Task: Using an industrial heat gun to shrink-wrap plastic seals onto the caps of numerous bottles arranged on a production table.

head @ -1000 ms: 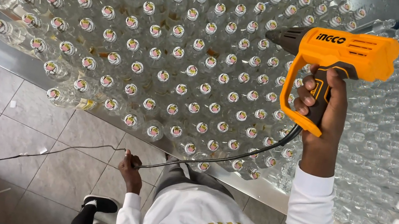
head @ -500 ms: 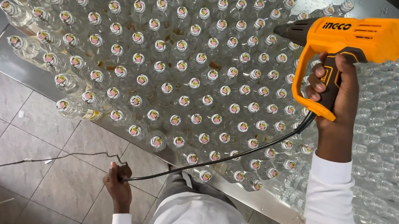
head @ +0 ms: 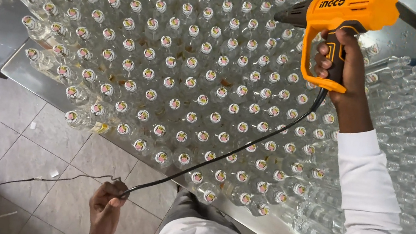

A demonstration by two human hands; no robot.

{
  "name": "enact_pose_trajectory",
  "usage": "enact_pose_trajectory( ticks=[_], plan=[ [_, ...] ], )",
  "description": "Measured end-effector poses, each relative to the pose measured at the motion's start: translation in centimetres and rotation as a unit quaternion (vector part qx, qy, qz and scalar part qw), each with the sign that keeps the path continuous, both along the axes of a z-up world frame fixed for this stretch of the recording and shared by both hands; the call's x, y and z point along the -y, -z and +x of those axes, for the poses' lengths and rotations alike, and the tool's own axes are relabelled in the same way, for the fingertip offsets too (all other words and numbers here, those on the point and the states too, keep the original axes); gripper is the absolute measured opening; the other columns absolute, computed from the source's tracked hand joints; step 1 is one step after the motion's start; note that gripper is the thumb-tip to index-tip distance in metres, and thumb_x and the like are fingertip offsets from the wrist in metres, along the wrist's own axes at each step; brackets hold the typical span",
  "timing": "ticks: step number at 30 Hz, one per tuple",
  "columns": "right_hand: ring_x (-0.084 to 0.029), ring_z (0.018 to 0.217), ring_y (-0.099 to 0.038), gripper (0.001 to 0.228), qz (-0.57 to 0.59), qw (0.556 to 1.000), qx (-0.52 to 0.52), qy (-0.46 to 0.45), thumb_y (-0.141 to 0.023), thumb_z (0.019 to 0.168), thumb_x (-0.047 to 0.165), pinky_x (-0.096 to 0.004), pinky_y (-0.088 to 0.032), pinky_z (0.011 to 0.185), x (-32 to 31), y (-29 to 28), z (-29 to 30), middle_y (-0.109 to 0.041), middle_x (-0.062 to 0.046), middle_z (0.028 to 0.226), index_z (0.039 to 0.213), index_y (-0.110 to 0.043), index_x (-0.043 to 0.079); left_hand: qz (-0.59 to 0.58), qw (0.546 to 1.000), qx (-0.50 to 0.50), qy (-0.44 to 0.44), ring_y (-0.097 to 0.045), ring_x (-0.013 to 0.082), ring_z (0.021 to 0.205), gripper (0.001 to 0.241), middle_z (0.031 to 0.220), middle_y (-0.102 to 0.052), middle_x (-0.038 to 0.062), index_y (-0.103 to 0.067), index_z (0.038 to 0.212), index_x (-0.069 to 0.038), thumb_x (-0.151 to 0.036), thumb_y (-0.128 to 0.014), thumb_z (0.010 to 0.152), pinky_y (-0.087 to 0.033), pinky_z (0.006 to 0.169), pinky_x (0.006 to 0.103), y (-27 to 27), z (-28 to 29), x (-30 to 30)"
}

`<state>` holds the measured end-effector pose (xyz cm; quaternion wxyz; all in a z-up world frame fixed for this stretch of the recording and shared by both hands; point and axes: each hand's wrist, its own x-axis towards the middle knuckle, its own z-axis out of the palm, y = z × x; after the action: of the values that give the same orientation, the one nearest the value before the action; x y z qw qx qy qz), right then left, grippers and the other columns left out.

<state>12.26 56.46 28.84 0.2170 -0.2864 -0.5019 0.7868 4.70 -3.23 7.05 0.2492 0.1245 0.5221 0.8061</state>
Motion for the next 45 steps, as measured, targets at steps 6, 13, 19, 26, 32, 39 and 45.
enact_pose_trajectory(
  ticks=[6, 13, 19, 26, 32, 39, 45],
  plan=[
    [-0.001, 0.058, -0.050, 0.027, 0.015, 1.000, 0.012, -0.008, -0.067, 0.099, 0.038, -0.019, -0.042, 0.049, -1.3, 0.5, -3.1, -0.057, 0.006, 0.082, 0.114, -0.063, 0.015, 0.044, 0.999, -0.005, -0.005, -0.043, 0.0191, 0.075, 0.035, 0.076, -0.050, 0.004, -0.062, 0.091, -0.006, -0.035, -0.081, 0.098, -0.032, 0.071, 0.0349, -3.8, 1.3, 0.3],
    [-0.001, 0.058, -0.050, 0.026, 0.023, 0.999, 0.031, -0.004, -0.068, 0.097, 0.040, -0.018, -0.042, 0.049, -1.4, -0.2, -6.6, -0.057, 0.008, 0.082, 0.110, -0.065, 0.018, 0.116, 0.990, -0.058, 0.048, -0.047, 0.0208, 0.076, 0.020, 0.078, -0.054, 0.008, -0.066, 0.104, -0.002, -0.019, -0.076, 0.100, -0.034, 0.067, 0.0324, -6.7, -3.9, 0.0],
    [0.000, 0.058, -0.050, 0.028, 0.016, 1.000, 0.022, 0.005, -0.067, 0.097, 0.041, -0.018, -0.042, 0.051, -2.1, 0.4, -10.4, -0.056, 0.009, 0.083, 0.112, -0.062, 0.019, 0.119, 0.981, -0.064, 0.137, -0.049, 0.0223, 0.068, 0.024, 0.074, -0.054, 0.013, -0.060, 0.094, -0.001, -0.020, -0.074, 0.099, -0.038, 0.060, 0.0337, -10.8, -11.7, -0.8],
    [0.000, 0.060, -0.051, 0.030, 0.025, 0.995, 0.052, 0.078, -0.068, 0.098, 0.041, -0.018, -0.045, 0.051, -2.9, 1.0, -14.6, -0.059, 0.008, 0.083, 0.115, -0.063, 0.018, 0.222, 0.953, 0.049, 0.201, -0.055, 0.0225, 0.071, 0.020, 0.100, -0.059, 0.018, -0.063, 0.110, 0.003, -0.012, -0.074, 0.103, -0.041, 0.062, 0.0350, -9.4, -16.6, -1.4],
    [-0.001, 0.059, -0.051, 0.034, 0.037, 0.991, 0.060, 0.116, -0.071, 0.093, 0.043, -0.020, -0.045, 0.052, -4.0, 1.1, -17.4, -0.058, 0.007, 0.082, 0.115, -0.065, 0.018, 0.232, 0.941, 0.104, 0.221, -0.055, 0.0218, 0.074, 0.019, 0.107, -0.057, 0.019, -0.062, 0.113, 0.001, -0.011, -0.072, 0.103, -0.042, 0.068, 0.0320, -9.3, -16.8, -2.7],
    [-0.001, 0.060, -0.053, 0.029, 0.047, 0.987, 0.069, 0.139, -0.070, 0.094, 0.041, -0.019, -0.046, 0.054, -5.4, 0.7, -19.1, -0.062, 0.007, 0.083, 0.110, -0.067, 0.018, 0.196, 0.943, 0.132, 0.234, -0.056, 0.0231, 0.071, 0.026, 0.096, -0.055, 0.018, -0.061, 0.108, 0.000, -0.015, -0.081, 0.100, -0.040, 0.067, 0.0310, -9.4, -17.1, -3.3],
    [0.000, 0.063, -0.056, 0.029, 0.059, 0.987, 0.064, 0.137, -0.069, 0.098, 0.041, -0.019, -0.049, 0.057, -5.2, 1.1, -19.5, -0.063, 0.008, 0.086, 0.116, -0.066, 0.018, 0.224, 0.931, 0.159, 0.239, -0.056, 0.0237, 0.073, 0.023, 0.100, -0.056, 0.019, -0.060, 0.107, 0.001, -0.011, -0.078, 0.099, -0.040, 0.069, 0.0323, -9.3, -17.4, -3.6]
  ],
)
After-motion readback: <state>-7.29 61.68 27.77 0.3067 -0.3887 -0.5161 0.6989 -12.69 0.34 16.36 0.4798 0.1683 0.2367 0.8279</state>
